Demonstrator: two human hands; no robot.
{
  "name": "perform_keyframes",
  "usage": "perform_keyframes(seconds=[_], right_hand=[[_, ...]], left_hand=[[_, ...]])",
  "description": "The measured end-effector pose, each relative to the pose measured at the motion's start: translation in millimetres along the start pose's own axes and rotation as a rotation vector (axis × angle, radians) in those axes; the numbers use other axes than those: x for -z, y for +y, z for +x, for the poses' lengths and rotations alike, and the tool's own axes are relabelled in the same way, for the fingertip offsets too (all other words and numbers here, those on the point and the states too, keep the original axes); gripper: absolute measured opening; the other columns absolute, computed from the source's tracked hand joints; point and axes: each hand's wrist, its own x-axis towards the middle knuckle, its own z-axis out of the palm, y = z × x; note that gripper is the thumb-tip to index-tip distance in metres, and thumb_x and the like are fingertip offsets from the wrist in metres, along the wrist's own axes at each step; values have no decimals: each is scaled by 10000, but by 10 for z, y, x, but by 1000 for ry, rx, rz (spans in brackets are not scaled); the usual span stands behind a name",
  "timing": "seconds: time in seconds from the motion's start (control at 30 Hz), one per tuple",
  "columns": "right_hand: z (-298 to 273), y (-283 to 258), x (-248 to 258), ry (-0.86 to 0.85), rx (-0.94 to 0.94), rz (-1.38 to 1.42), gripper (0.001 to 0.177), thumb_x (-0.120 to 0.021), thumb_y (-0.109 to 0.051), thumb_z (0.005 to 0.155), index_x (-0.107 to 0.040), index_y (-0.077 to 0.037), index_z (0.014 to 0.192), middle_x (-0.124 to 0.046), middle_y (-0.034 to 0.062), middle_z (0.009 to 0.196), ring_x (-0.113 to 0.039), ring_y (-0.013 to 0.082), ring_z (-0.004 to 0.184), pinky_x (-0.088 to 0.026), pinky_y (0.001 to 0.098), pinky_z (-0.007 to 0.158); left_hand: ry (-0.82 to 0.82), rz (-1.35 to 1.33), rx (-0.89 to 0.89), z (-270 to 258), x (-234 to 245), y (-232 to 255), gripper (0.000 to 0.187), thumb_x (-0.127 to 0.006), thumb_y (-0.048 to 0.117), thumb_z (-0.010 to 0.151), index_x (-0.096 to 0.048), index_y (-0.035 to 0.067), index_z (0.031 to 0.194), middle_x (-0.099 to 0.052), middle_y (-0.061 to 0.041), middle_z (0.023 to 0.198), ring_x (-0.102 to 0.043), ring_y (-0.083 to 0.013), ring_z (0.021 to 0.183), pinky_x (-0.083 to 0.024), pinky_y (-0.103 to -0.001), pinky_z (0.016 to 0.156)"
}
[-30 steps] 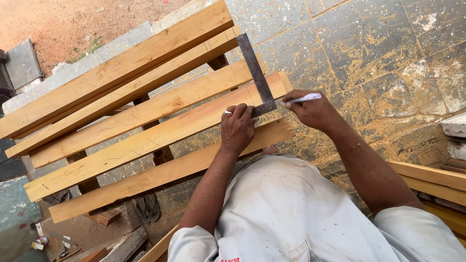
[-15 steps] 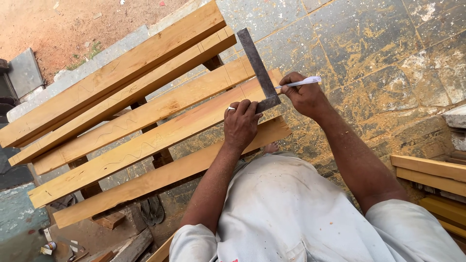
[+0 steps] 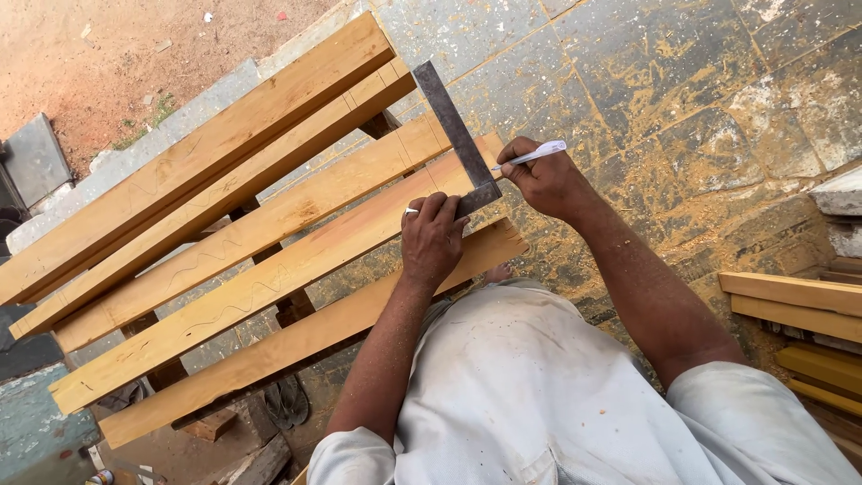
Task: Marking lines on wooden beams using a square and a pen.
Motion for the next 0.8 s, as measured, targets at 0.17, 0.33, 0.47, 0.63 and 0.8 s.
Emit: perform_keyframes(seconds=[0.17, 0.33, 0.47, 0.63, 0.8], right_hand=[[5, -14, 10, -21, -16, -20, 150, -639, -178, 1033, -653, -35, 1075, -733, 131, 901, -724, 233, 848, -563, 390, 694], [1, -57, 29, -35, -8, -13, 148, -642, -179, 1030, -657, -40, 1076, -738, 126, 914, -732, 236, 860, -566, 393, 699], [25, -131, 36, -32, 16, -86, 139, -660, -164, 1006, -677, -34, 1049, -742, 128, 929, -740, 249, 837, -576, 402, 694], [28, -303, 42, 16, 12, -94, 129, -656, -157, 1022, -704, -48, 1072, -745, 127, 949, -750, 252, 839, -594, 393, 700], [-135, -389, 193, -195, -220, -234, 145, -698, -183, 959, -756, -95, 1058, -782, 117, 913, -759, 244, 815, -589, 395, 739]], left_hand=[[-26, -15, 6, 15, 23, 1, 421, -774, 268, 912, -676, 56, 1262, -617, -74, 1201, -614, -271, 1102, -471, -433, 893], [-79, -26, 43, 9, 7, -12, 430, -774, 274, 936, -666, 41, 1282, -614, -89, 1214, -620, -251, 1052, -470, -436, 868], [-22, -1, 6, 22, 16, -3, 418, -778, 273, 918, -666, 56, 1256, -614, -75, 1197, -614, -270, 1096, -473, -434, 886], [-19, 3, 5, 16, 19, 8, 418, -781, 273, 918, -661, 62, 1259, -609, -73, 1197, -608, -278, 1111, -473, -440, 895], [-31, -1, 8, 23, 27, -1, 430, -778, 261, 908, -660, 60, 1270, -604, -78, 1205, -597, -283, 1113, -479, -445, 910]])
